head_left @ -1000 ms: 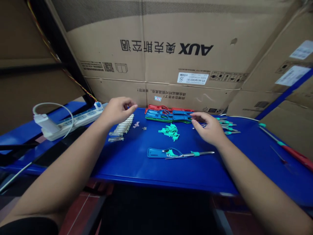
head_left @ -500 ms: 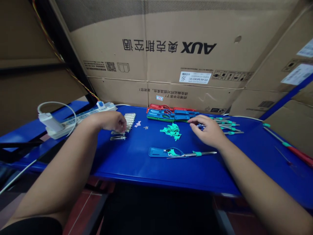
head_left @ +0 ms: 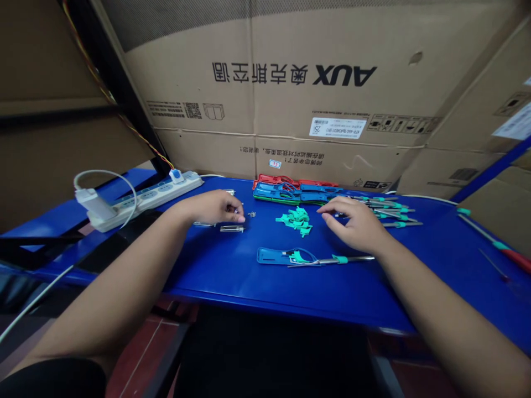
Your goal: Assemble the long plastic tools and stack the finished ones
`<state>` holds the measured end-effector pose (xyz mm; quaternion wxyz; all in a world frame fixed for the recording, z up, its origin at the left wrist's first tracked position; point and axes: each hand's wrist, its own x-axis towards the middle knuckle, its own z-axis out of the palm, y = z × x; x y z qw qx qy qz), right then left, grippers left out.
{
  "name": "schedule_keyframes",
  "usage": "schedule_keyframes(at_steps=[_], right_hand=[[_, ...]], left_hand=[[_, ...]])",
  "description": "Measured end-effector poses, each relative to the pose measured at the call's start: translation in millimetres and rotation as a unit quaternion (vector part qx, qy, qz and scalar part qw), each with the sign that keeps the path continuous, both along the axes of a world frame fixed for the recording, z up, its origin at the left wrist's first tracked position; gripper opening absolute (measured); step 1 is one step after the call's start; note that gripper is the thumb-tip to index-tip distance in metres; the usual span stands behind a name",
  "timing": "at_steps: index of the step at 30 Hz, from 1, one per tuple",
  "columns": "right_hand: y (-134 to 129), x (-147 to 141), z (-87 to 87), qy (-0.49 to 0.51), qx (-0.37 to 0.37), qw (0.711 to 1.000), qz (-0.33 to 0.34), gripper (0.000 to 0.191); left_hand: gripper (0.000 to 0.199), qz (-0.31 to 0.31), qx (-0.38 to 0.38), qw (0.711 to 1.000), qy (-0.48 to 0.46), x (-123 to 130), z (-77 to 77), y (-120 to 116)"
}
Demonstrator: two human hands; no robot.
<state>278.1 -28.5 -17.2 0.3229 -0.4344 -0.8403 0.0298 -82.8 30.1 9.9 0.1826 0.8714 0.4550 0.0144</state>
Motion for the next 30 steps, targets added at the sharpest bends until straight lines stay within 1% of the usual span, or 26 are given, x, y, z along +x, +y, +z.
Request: schedule_keyframes(at_steps=[2,4,7,10,14,18,24,27,30], right_hand=[[-0.1,0.4,-0.2,-0.005,0.0,1.0,0.003,0.018],[0.0,1.0,-0.6,-0.012,0.003,1.0,0.003,0.018],[0.5,1.5,-1.5,-0.023,0.005,1.0,0.005,0.018],[0.8,1.7,-2.0,-0.031,0.003,0.999,0.01,0.018],[0.4,1.2,-1.6,-0.042,0.004,0.999,0.015,0.018],[-0.2,0.2,-2.1,-0.057,0.005,0.998,0.02,0.018],[1.8,1.4,-6.7,-0.067,0.007,0.997,0.03,0.019],[2.7,2.4,-7.9,-0.07,0.011,0.997,0.032,0.019],[2.4,2.0,-7.4,-0.068,0.015,0.997,0.036,0.019]], left_hand=[[0.034,0.022,0.051,0.998,-0.025,1.3,-1.5,2.0],[0.034,0.055,0.093,0.994,-0.015,-0.4,-2.8,5.5],[0.027,0.094,0.097,0.99,0.045,-4.6,-5.1,11.2],[0.024,0.113,0.088,0.986,0.089,-5.9,-6.9,13.9],[0.023,0.12,0.09,0.982,0.112,-0.3,-8.6,13.0],[0.02,0.113,0.092,0.982,0.12,7.7,-12.5,12.7],[0.024,0.13,0.091,0.978,0.137,13.4,-19.4,17.1],[0.028,0.129,0.094,0.977,0.14,13.7,-18.0,17.2],[0.031,0.131,0.114,0.975,0.139,12.0,-14.0,15.5]])
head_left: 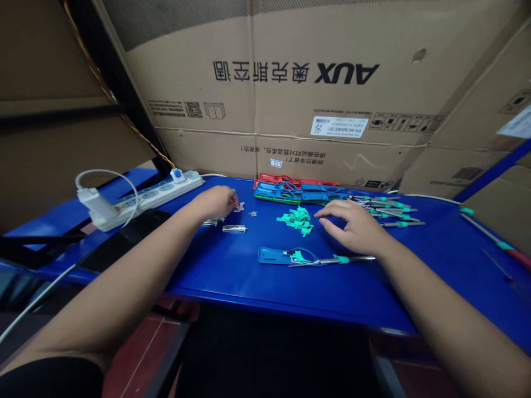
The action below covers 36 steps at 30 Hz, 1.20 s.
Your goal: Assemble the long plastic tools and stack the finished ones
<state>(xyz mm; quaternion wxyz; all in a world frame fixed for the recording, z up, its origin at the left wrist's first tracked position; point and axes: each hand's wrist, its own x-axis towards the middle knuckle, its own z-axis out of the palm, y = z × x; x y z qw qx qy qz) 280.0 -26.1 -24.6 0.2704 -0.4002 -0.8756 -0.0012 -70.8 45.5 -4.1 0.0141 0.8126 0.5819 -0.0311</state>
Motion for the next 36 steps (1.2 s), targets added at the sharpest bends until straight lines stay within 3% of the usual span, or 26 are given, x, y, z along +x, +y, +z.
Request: schedule_keyframes(at_steps=[12,18,24,29,33,34,36], right_hand=[[-4.4,-6.0,0.4,-0.006,-0.012,1.0,0.018,0.018],[-8.6,-23.6,0.6,0.037,-0.019,0.999,0.012,0.017],[-11.8,-58.5,-6.6,0.074,-0.082,0.994,-0.009,0.012],[-13.6,-67.2,-11.1,0.091,-0.097,0.991,0.011,0.007],[-14.1,-61.7,-9.3,0.086,-0.072,0.994,0.0,0.011],[-14.1,-59.4,-8.3,0.083,-0.06,0.995,0.0,0.012],[-14.0,-53.9,-6.0,0.082,-0.041,0.996,0.0,0.012]], left_hand=[[0.023,0.0,-0.021,1.0,-0.001,0.4,-7.2,1.8],[0.028,-0.036,-0.041,0.995,-0.088,22.0,-3.3,-17.5],[0.026,-0.132,-0.138,0.924,-0.332,62.4,-10.4,-45.0],[0.024,-0.153,-0.172,0.903,-0.362,80.5,-17.7,-56.5],[0.027,-0.162,-0.197,0.876,-0.41,79.2,-16.4,-55.4],[0.028,-0.174,-0.183,0.878,-0.407,74.5,-13.6,-53.6],[0.028,-0.208,-0.101,0.909,-0.346,59.1,-5.9,-47.9]])
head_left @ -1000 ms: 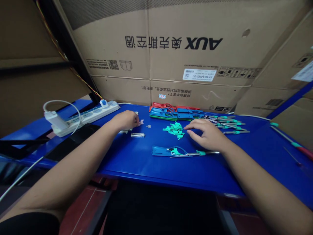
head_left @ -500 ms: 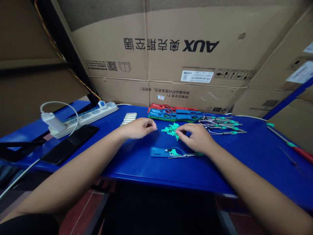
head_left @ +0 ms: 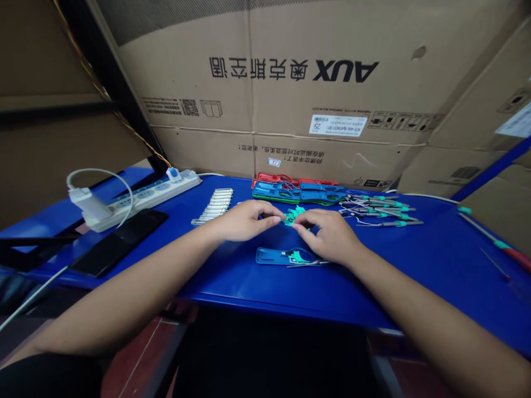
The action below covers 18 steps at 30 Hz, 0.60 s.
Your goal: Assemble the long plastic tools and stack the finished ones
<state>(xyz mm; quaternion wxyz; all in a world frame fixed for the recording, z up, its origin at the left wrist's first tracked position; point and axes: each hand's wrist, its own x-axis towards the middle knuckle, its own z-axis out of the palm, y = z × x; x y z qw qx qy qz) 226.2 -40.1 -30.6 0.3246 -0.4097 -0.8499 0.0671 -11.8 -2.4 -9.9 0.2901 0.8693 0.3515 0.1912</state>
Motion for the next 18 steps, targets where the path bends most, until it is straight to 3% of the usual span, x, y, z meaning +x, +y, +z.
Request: schedule_keyframes(at_steps=[1,3,7,10,12,16,18], right_hand=[[0.0,3.2,1.1,0.004,0.005,1.0,0.0,0.012],[-0.1,10.1,3.3,0.014,0.007,1.0,0.002,0.011],[-0.7,19.5,6.4,0.033,0.01,0.999,0.008,0.008],[-1.0,19.9,6.9,0.033,0.011,0.999,0.016,0.01],[-1.2,18.1,6.2,0.03,0.013,0.999,0.021,0.01],[-3.9,13.7,4.3,0.03,0.032,0.998,0.041,0.01],[-7.1,11.8,4.3,0.033,0.046,0.997,0.057,0.01]], left_hand=[[0.027,0.002,0.065,0.997,0.041,-10.0,4.2,3.9],[0.027,0.023,0.114,0.981,0.154,-31.3,11.3,12.9],[0.04,0.049,0.047,0.958,0.278,-58.9,14.9,28.3],[0.026,0.036,0.018,0.95,0.31,-58.6,11.6,30.5],[0.017,0.007,0.041,0.958,0.282,-51.1,9.4,26.4],[0.019,-0.068,0.096,0.988,0.1,-26.2,4.6,7.7],[0.02,-0.078,0.143,0.986,0.031,-12.6,0.5,-3.1]])
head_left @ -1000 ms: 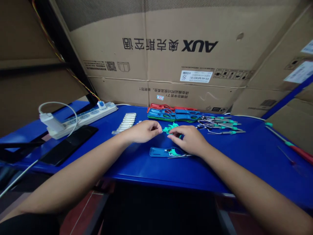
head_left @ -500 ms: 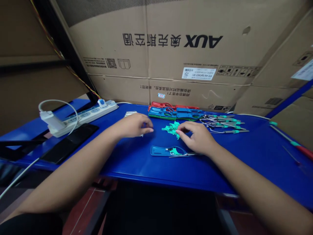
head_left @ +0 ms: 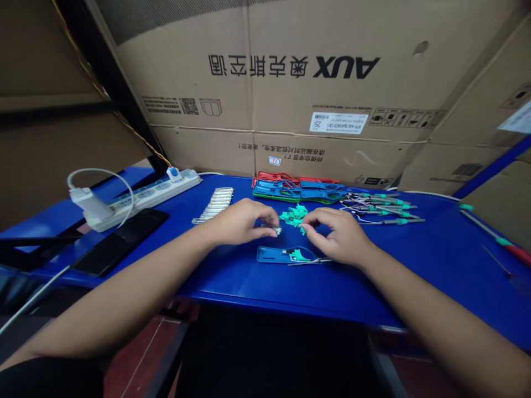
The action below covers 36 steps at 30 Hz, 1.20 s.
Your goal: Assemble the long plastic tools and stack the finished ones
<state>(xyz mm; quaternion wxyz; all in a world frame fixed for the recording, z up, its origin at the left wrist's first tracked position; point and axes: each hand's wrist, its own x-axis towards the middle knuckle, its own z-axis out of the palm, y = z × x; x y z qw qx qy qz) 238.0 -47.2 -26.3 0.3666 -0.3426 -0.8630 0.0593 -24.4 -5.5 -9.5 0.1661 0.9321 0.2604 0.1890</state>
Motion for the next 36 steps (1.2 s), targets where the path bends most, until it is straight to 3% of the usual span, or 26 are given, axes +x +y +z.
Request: schedule_keyframes(at_steps=[4,11,36], right_hand=[[-7.4,-3.6,1.6,0.001,0.008,1.0,0.021,0.009],[-11.6,-6.0,1.9,-0.009,0.003,0.999,0.036,0.009],[-14.7,-3.8,7.7,-0.057,0.027,0.996,0.066,0.015]], left_hand=[[0.02,-0.033,0.067,0.995,-0.073,18.6,-9.3,-14.9],[0.018,-0.057,0.116,0.987,-0.092,24.2,-12.6,-21.6],[0.022,-0.056,0.142,0.986,-0.068,23.4,-6.2,-28.4]])
